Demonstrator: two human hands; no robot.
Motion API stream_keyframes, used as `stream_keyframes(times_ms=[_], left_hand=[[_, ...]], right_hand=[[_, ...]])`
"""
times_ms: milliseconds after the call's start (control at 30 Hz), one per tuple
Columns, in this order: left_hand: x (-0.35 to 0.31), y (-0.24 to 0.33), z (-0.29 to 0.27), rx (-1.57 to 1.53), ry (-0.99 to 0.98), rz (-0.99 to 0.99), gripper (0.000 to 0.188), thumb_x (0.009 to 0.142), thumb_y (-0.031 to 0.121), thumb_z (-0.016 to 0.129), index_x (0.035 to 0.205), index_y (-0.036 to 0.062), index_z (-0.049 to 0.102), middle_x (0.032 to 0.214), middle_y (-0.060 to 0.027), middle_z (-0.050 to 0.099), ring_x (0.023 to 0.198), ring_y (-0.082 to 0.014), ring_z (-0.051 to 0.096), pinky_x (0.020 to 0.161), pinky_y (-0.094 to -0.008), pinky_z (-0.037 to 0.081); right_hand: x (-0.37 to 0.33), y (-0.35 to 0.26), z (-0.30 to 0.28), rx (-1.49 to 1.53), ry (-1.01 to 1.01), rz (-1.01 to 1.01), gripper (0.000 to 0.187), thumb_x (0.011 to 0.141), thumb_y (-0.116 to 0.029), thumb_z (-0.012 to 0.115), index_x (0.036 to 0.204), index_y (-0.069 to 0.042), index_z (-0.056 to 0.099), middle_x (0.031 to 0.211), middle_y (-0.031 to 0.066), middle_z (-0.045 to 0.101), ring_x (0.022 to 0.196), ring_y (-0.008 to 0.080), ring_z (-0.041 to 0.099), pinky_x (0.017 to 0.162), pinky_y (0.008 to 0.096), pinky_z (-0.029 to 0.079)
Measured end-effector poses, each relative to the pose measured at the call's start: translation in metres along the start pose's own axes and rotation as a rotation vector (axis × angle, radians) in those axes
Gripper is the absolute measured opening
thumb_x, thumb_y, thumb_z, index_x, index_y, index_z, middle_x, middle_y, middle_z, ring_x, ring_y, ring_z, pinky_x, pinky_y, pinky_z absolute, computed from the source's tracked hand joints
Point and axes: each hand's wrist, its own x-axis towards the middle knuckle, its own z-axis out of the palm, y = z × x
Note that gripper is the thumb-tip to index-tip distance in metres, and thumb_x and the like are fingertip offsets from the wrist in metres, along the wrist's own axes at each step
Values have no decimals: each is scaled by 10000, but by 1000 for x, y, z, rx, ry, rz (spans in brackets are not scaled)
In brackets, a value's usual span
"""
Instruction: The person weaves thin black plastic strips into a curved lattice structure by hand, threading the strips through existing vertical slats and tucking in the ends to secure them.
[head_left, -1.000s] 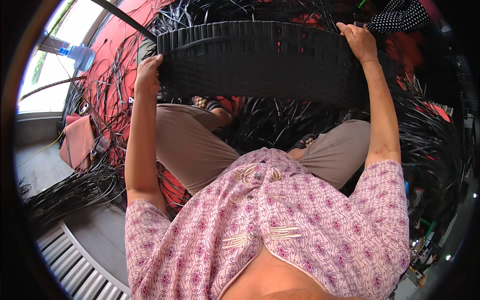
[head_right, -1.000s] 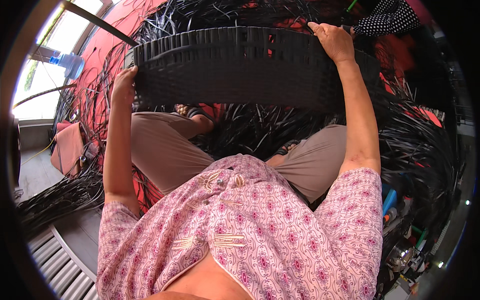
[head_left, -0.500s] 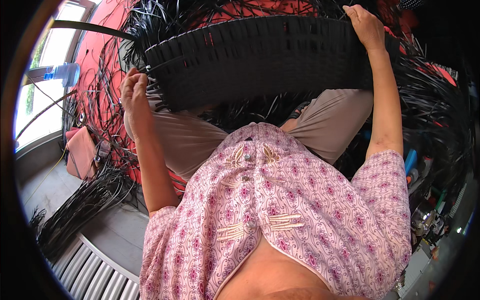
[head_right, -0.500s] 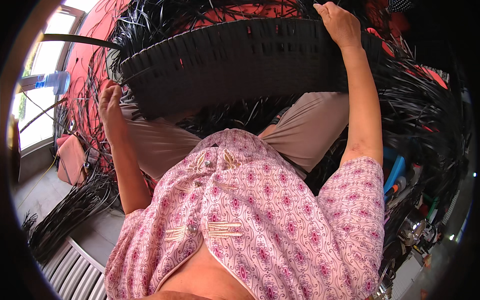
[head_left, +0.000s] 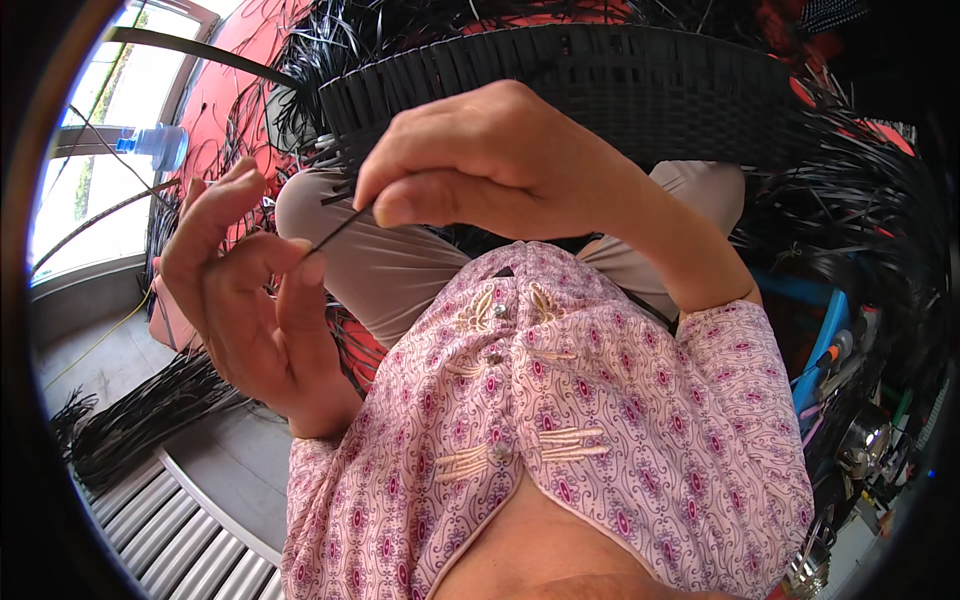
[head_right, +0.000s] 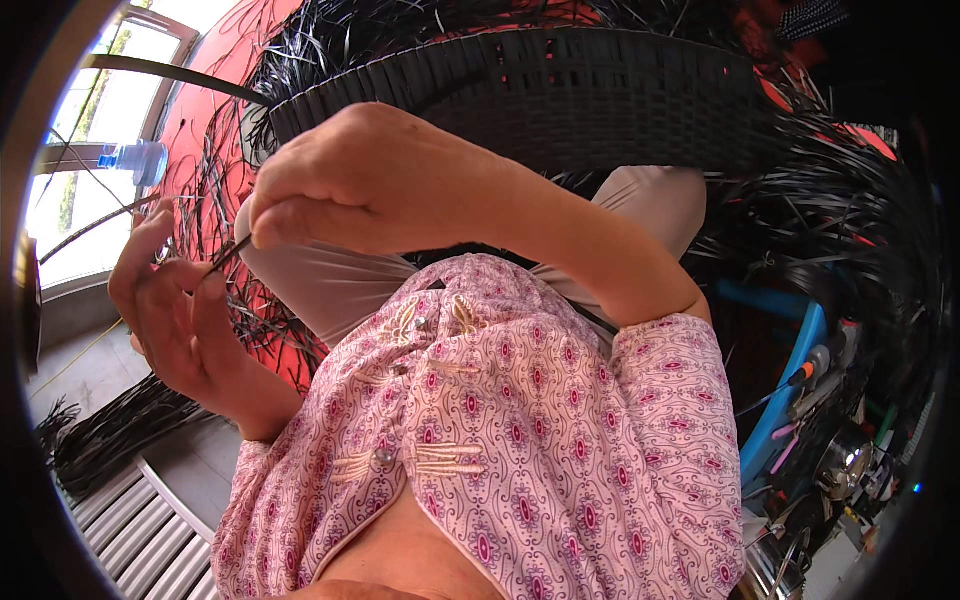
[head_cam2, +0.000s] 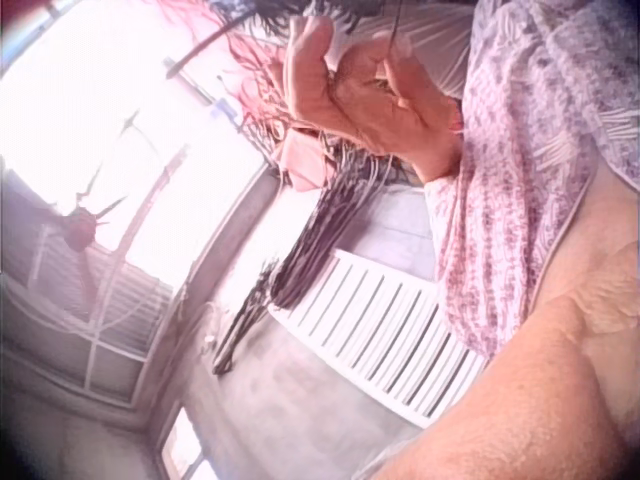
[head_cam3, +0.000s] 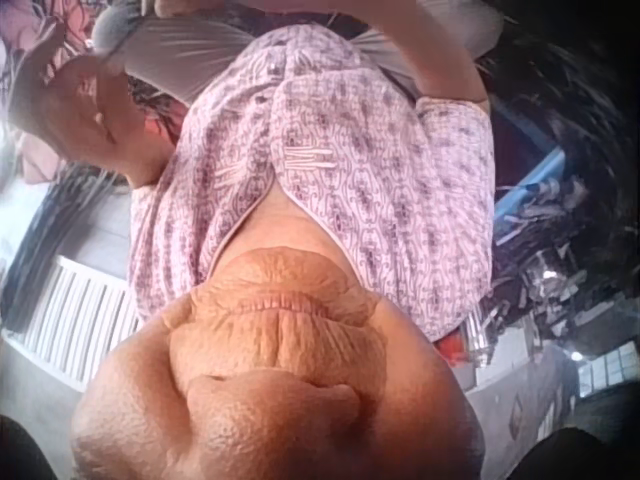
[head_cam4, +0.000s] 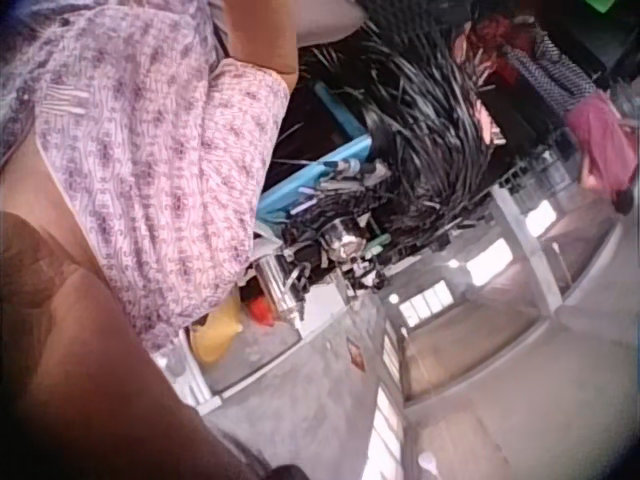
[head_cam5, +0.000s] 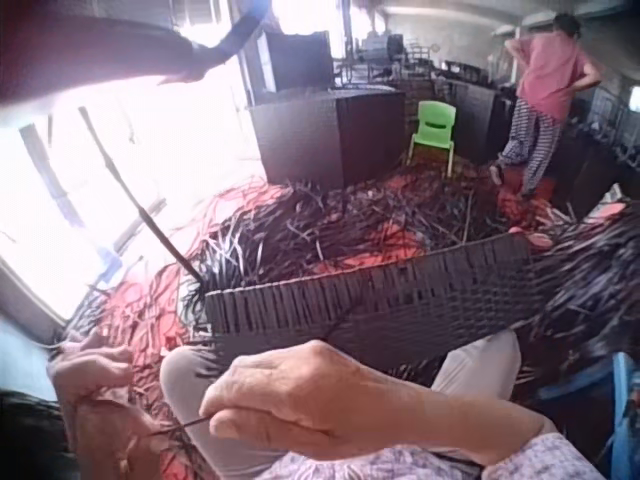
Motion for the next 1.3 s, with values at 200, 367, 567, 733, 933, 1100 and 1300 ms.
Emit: stream_keyframes(times_ms=[200,367,567,733,933,1100,1300], left_hand=[[-11,18,-10,-114,-106,278,188,848,230,702,789,100,578,1081,-123,612,1049,-308,649,1058,-565,416],[-3,5,42,-679,-308,99,357,819,292,748,1122,120,666,1177,-135,657,1156,-332,611,1000,-450,454],[-44,-10,179,-521,-559,125,757,786,130,768,1458,53,427,1504,-167,383,1348,-350,428,1084,-439,397],[-60,-5,226,-453,-668,230,705,781,159,764,1407,15,473,1485,-179,392,1366,-325,403,1120,-427,346],[-64,-12,222,-495,-546,227,505,794,117,748,1272,69,593,1358,-146,507,1237,-317,498,1051,-434,384],[-53,-47,221,-612,-167,-366,169,880,20,666,1047,22,692,939,-104,709,836,-185,698,730,-280,546],[-21,-93,240,-217,-244,-378,188,911,198,640,976,43,722,929,-114,722,841,-272,715,762,-383,551]], right_hand=[[-43,-53,4,-150,57,38,139,902,-212,697,912,-73,700,701,72,595,600,252,617,512,348,475],[-74,-80,-28,-234,169,160,140,830,-81,746,919,21,709,703,103,642,527,175,582,466,301,424],[-98,-79,-36,-62,524,484,167,931,-115,681,973,44,708,697,40,637,548,58,536,482,193,399],[-94,-27,-50,-46,623,635,213,967,-172,654,986,32,714,640,-1,573,531,35,493,475,189,377],[-93,66,-66,-238,538,836,197,933,-196,665,920,-20,750,613,0,591,529,42,513,482,223,401],[-97,108,-64,-387,473,884,212,933,-218,665,932,-30,760,649,-21,603,547,41,502,515,220,411],[-87,109,-63,-535,408,965,243,909,-283,681,918,-55,765,620,15,631,555,68,564,534,247,453]])
